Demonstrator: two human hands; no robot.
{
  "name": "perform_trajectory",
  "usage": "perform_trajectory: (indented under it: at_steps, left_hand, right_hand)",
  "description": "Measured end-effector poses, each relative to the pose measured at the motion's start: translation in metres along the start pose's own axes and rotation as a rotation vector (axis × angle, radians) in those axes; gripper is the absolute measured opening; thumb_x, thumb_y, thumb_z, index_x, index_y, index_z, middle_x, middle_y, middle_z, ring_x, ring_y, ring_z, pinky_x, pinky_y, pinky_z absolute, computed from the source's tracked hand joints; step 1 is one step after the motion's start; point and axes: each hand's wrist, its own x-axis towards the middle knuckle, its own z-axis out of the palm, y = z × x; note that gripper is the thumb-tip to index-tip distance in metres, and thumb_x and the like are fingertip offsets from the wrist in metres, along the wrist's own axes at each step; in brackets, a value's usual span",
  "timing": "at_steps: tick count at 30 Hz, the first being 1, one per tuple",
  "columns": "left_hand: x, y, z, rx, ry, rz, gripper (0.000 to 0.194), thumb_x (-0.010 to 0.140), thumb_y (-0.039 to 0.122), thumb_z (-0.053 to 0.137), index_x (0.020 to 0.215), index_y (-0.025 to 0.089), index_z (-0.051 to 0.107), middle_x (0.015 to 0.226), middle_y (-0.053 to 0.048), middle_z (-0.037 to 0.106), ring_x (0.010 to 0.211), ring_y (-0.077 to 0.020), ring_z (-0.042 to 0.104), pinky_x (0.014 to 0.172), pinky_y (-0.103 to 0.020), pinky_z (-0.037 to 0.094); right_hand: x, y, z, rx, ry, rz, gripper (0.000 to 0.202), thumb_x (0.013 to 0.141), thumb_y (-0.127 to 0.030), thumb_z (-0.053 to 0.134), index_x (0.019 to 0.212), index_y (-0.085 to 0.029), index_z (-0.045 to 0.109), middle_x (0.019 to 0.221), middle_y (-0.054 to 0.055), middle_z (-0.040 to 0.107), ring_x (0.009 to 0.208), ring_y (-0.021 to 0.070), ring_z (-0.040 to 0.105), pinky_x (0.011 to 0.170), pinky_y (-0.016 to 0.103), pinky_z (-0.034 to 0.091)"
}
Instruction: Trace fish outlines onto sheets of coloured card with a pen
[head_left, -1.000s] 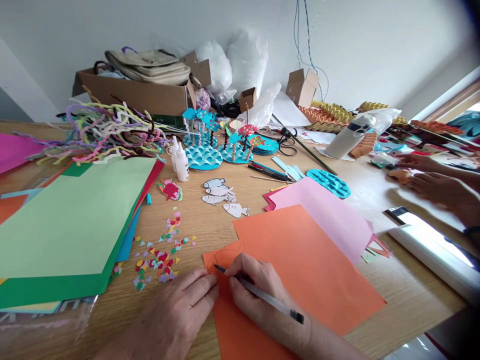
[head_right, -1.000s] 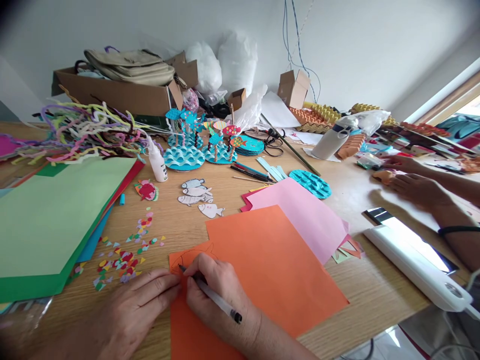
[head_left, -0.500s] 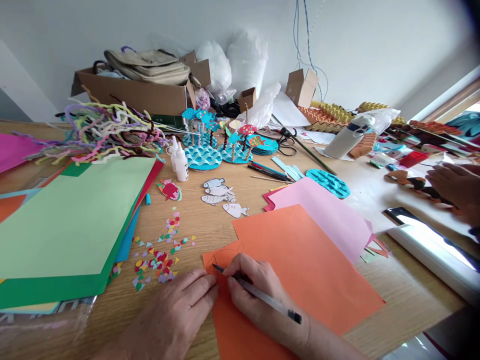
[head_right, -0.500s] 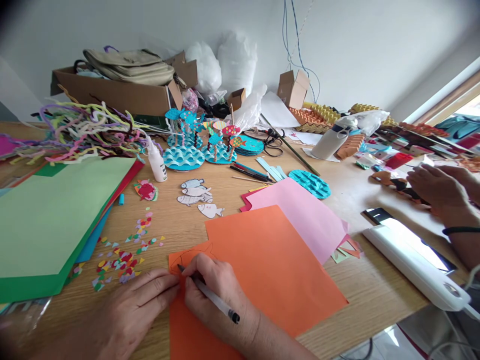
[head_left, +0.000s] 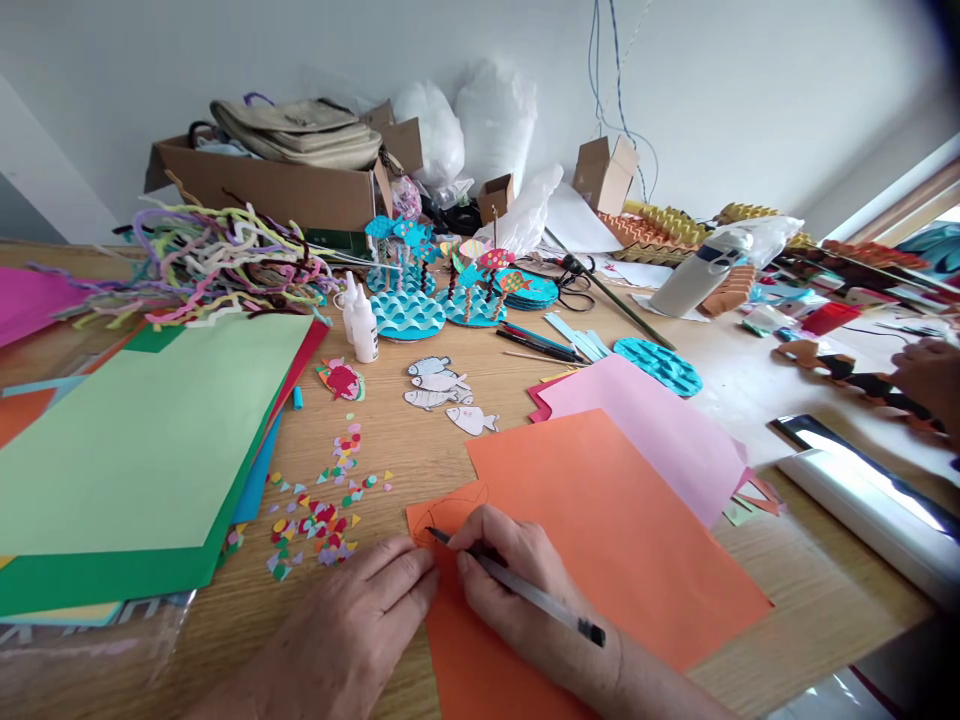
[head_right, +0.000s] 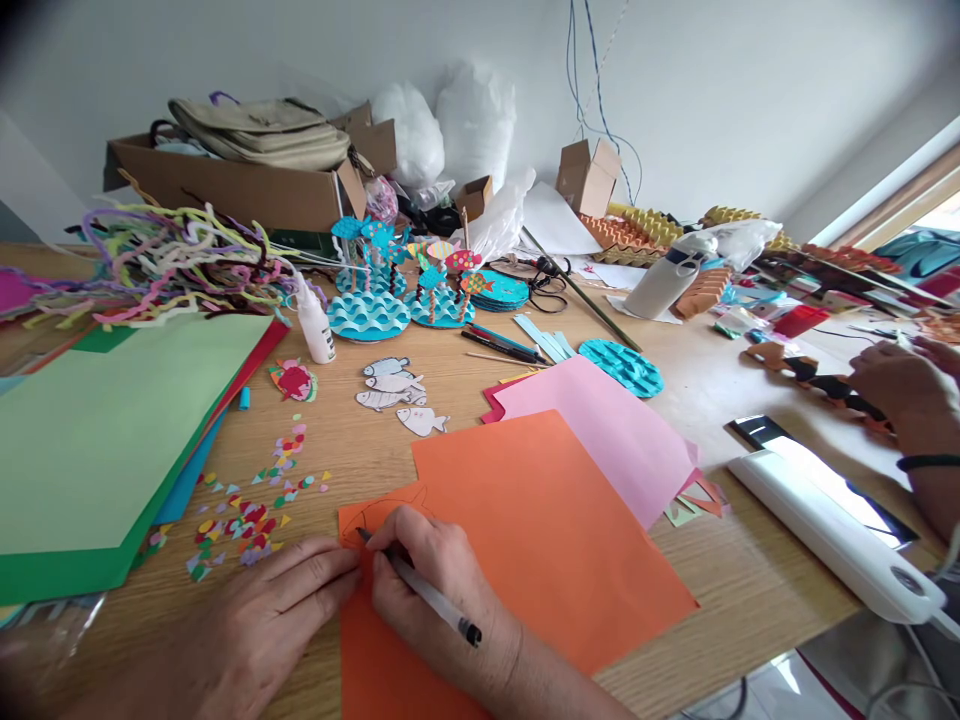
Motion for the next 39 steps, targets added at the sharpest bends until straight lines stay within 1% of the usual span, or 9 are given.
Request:
perform_trajectory:
  at_steps: [3, 7, 10, 13, 19, 23, 28, 32, 39]
  left_hand:
    - [-0.0004, 0.0001, 0.0007, -0.007, -0.004, -0.011, 0.049, 0.074, -0.003, 0.031, 0.111, 0.016, 0.057, 0.105, 0.0, 0.065, 0.098, -0.017, 0.056, 0.081, -0.026, 0.051]
    - [-0.0017, 0.0, 0.0022, -0.009, -0.01, -0.005, 0.05, 0.073, -0.003, 0.031, 0.112, 0.015, 0.056, 0.105, 0.0, 0.065, 0.098, -0.0175, 0.056, 0.081, -0.027, 0.051]
    - [-0.0023, 0.0004, 0.0029, -0.005, -0.01, -0.015, 0.051, 0.072, -0.003, 0.031, 0.112, 0.016, 0.056, 0.107, 0.0, 0.064, 0.1, -0.017, 0.055, 0.083, -0.025, 0.05]
    - [-0.002, 0.0005, 0.0032, -0.005, -0.015, -0.009, 0.051, 0.071, -0.003, 0.031, 0.111, 0.015, 0.056, 0.107, 0.0, 0.064, 0.1, -0.0169, 0.054, 0.084, -0.025, 0.05]
    - [-0.0029, -0.0014, 0.0046, -0.007, -0.042, 0.02, 0.051, 0.071, -0.002, 0.032, 0.114, 0.013, 0.055, 0.108, -0.002, 0.063, 0.101, -0.0186, 0.053, 0.087, -0.027, 0.048]
    - [-0.0039, -0.0017, 0.0061, -0.039, -0.055, -0.008, 0.05, 0.074, -0.001, 0.032, 0.116, 0.014, 0.054, 0.11, -0.002, 0.062, 0.102, -0.0184, 0.052, 0.086, -0.027, 0.049]
    - [-0.0025, -0.0009, 0.0041, -0.041, -0.043, -0.008, 0.051, 0.072, -0.002, 0.031, 0.115, 0.015, 0.054, 0.109, -0.001, 0.063, 0.102, -0.018, 0.053, 0.084, -0.027, 0.05]
    - [-0.0042, -0.0004, 0.0049, -0.045, -0.035, -0.015, 0.05, 0.073, -0.001, 0.031, 0.114, 0.015, 0.055, 0.108, -0.001, 0.063, 0.101, -0.0182, 0.053, 0.083, -0.027, 0.051]
    - [-0.0053, -0.0005, 0.0069, -0.084, -0.034, -0.037, 0.047, 0.078, 0.0, 0.03, 0.116, 0.016, 0.055, 0.11, -0.001, 0.062, 0.104, -0.0179, 0.052, 0.087, -0.027, 0.048]
  right_hand:
    - [0.0001, -0.001, -0.0003, -0.002, -0.019, 0.007, 0.013, 0.07, -0.01, 0.042, 0.074, -0.02, 0.049, 0.053, -0.005, 0.048, 0.043, 0.008, 0.043, 0.045, 0.017, 0.035]
    - [0.0002, -0.0012, -0.0002, -0.007, 0.007, 0.002, 0.013, 0.07, -0.01, 0.041, 0.073, -0.02, 0.049, 0.053, -0.006, 0.047, 0.043, 0.0076, 0.042, 0.044, 0.017, 0.034]
    - [0.0004, -0.0004, 0.0005, -0.005, 0.003, -0.014, 0.012, 0.07, -0.01, 0.041, 0.073, -0.02, 0.049, 0.052, -0.006, 0.046, 0.043, 0.0075, 0.041, 0.043, 0.017, 0.033]
    - [0.0008, 0.0005, 0.0011, -0.002, 0.006, -0.016, 0.012, 0.07, -0.01, 0.041, 0.073, -0.019, 0.049, 0.052, -0.006, 0.046, 0.042, 0.0072, 0.04, 0.043, 0.017, 0.033]
    - [0.0007, 0.0012, 0.0011, -0.007, 0.018, -0.041, 0.013, 0.069, -0.01, 0.041, 0.072, -0.019, 0.049, 0.052, -0.005, 0.047, 0.042, 0.0071, 0.041, 0.042, 0.017, 0.032]
    - [0.0002, 0.0006, 0.0009, -0.016, 0.031, -0.035, 0.013, 0.069, -0.01, 0.04, 0.072, -0.019, 0.049, 0.051, -0.006, 0.045, 0.041, 0.0069, 0.04, 0.042, 0.016, 0.032]
    - [-0.0001, 0.0012, 0.0022, -0.012, 0.023, -0.036, 0.012, 0.069, -0.011, 0.041, 0.072, -0.018, 0.05, 0.052, -0.005, 0.047, 0.042, 0.0072, 0.041, 0.042, 0.017, 0.033]
    - [0.0006, 0.0017, 0.002, -0.002, 0.027, -0.019, 0.012, 0.069, -0.01, 0.041, 0.072, -0.018, 0.05, 0.051, -0.006, 0.045, 0.041, 0.0069, 0.04, 0.042, 0.016, 0.032]
    - [-0.0004, 0.0011, 0.0011, 0.013, 0.017, -0.024, 0.012, 0.069, -0.01, 0.041, 0.072, -0.019, 0.049, 0.051, -0.006, 0.045, 0.041, 0.0066, 0.039, 0.042, 0.016, 0.032]
